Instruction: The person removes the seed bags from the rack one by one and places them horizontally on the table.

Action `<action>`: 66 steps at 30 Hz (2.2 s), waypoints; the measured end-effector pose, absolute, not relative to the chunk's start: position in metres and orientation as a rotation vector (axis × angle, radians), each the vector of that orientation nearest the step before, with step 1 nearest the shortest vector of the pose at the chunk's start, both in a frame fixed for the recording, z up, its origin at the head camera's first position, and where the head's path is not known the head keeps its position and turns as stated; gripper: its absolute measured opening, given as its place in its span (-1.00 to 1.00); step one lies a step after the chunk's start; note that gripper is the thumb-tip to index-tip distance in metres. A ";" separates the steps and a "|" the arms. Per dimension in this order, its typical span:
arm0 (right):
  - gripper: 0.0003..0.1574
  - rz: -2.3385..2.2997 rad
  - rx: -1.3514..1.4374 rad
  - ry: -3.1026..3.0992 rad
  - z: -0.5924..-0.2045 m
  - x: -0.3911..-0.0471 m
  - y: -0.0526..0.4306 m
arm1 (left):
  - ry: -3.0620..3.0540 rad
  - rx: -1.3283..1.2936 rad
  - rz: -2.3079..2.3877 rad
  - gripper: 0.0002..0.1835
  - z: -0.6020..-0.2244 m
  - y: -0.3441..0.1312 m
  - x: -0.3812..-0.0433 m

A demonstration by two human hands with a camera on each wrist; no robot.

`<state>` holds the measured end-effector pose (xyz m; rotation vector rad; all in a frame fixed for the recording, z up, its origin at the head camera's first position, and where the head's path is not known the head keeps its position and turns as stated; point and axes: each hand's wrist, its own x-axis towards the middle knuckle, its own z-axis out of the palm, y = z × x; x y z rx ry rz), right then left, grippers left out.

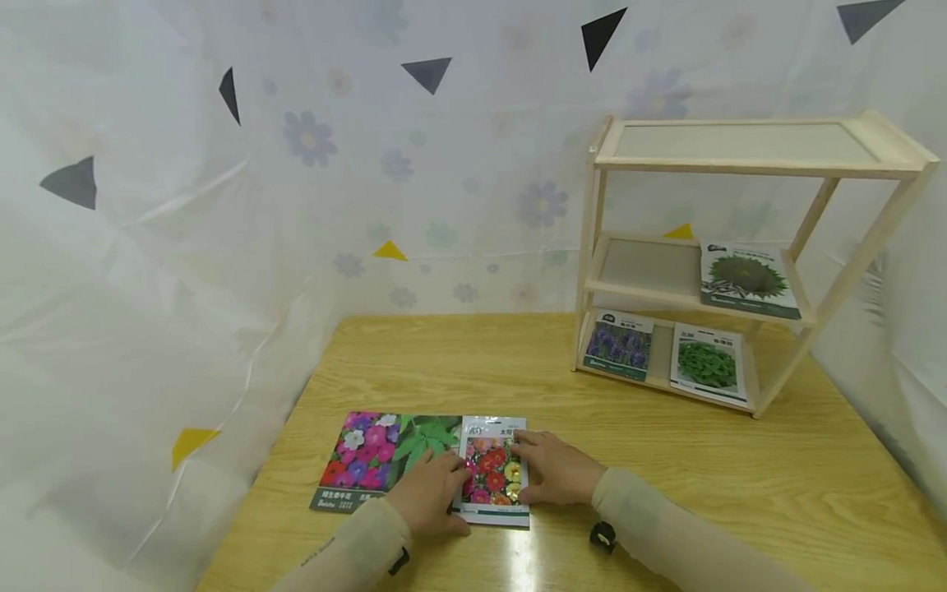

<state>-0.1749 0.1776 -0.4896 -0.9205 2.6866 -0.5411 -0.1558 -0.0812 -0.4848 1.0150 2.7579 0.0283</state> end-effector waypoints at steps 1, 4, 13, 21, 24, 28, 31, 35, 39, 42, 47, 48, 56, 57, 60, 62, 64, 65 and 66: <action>-0.04 -0.541 -0.924 2.688 -0.490 -0.175 0.178 | 2.759 1.015 0.035 -0.14 -0.485 -0.081 -0.156; -0.05 -0.547 -0.931 2.692 -0.493 -0.177 0.180 | 2.766 1.021 0.051 -0.14 -0.484 -0.081 -0.154; -0.06 -0.627 -0.868 2.782 -0.480 -0.184 0.217 | 2.849 1.151 0.128 -0.23 -0.470 -0.076 -0.158; -0.15 -0.699 -0.835 3.002 -0.440 -0.190 0.280 | 3.007 1.147 0.309 -0.32 -0.428 -0.069 -0.178; -0.19 -0.646 -0.830 3.120 -0.423 -0.189 0.303 | 3.053 1.183 0.395 -0.36 -0.413 -0.064 -0.188; -0.21 -0.591 -0.784 3.240 -0.400 -0.185 0.331 | 3.063 1.276 0.462 -0.39 -0.397 -0.054 -0.200; -0.23 -0.599 -0.777 3.321 -0.386 -0.184 0.350 | 3.053 1.352 0.434 -0.39 -0.386 -0.043 -0.206; -0.21 -0.613 -0.711 3.381 -0.366 -0.184 0.374 | 3.024 1.463 0.383 -0.37 -0.370 -0.022 -0.212; -0.18 -0.541 -0.589 3.426 -0.344 -0.188 0.397 | 2.982 1.569 0.356 -0.36 -0.355 0.004 -0.217; -0.16 -0.460 -0.513 3.452 -0.332 -0.194 0.410 | 2.970 1.641 0.311 -0.35 -0.347 0.027 -0.222; -0.06 -0.408 -0.476 3.436 -0.324 -0.206 0.423 | 2.955 1.781 0.199 -0.33 -0.340 0.066 -0.233; -0.03 -0.408 -0.468 3.427 -0.323 -0.209 0.425 | 2.955 1.807 0.173 -0.33 -0.339 0.073 -0.235; 0.16 -0.401 -0.345 3.352 -0.324 -0.227 0.429 | 2.964 1.785 0.098 -0.25 -0.325 0.120 -0.253; 0.17 -0.395 -0.334 3.349 -0.324 -0.228 0.429 | 2.966 1.765 0.080 -0.24 -0.324 0.125 -0.255; 0.19 -0.371 -0.318 3.337 -0.323 -0.231 0.429 | 2.991 1.723 -0.009 -0.22 -0.323 0.141 -0.261; 0.22 -0.342 -0.305 3.329 -0.322 -0.232 0.429 | 3.011 1.683 -0.089 -0.19 -0.323 0.153 -0.264; 0.25 -0.311 -0.295 3.315 -0.322 -0.233 0.430 | 3.023 1.627 -0.151 -0.16 -0.322 0.164 -0.266; 0.26 -0.296 -0.287 3.309 -0.321 -0.234 0.430 | 3.025 1.599 -0.180 -0.15 -0.322 0.170 -0.267; 0.27 -0.285 -0.279 3.302 -0.321 -0.234 0.430 | 3.016 1.564 -0.193 -0.13 -0.322 0.176 -0.268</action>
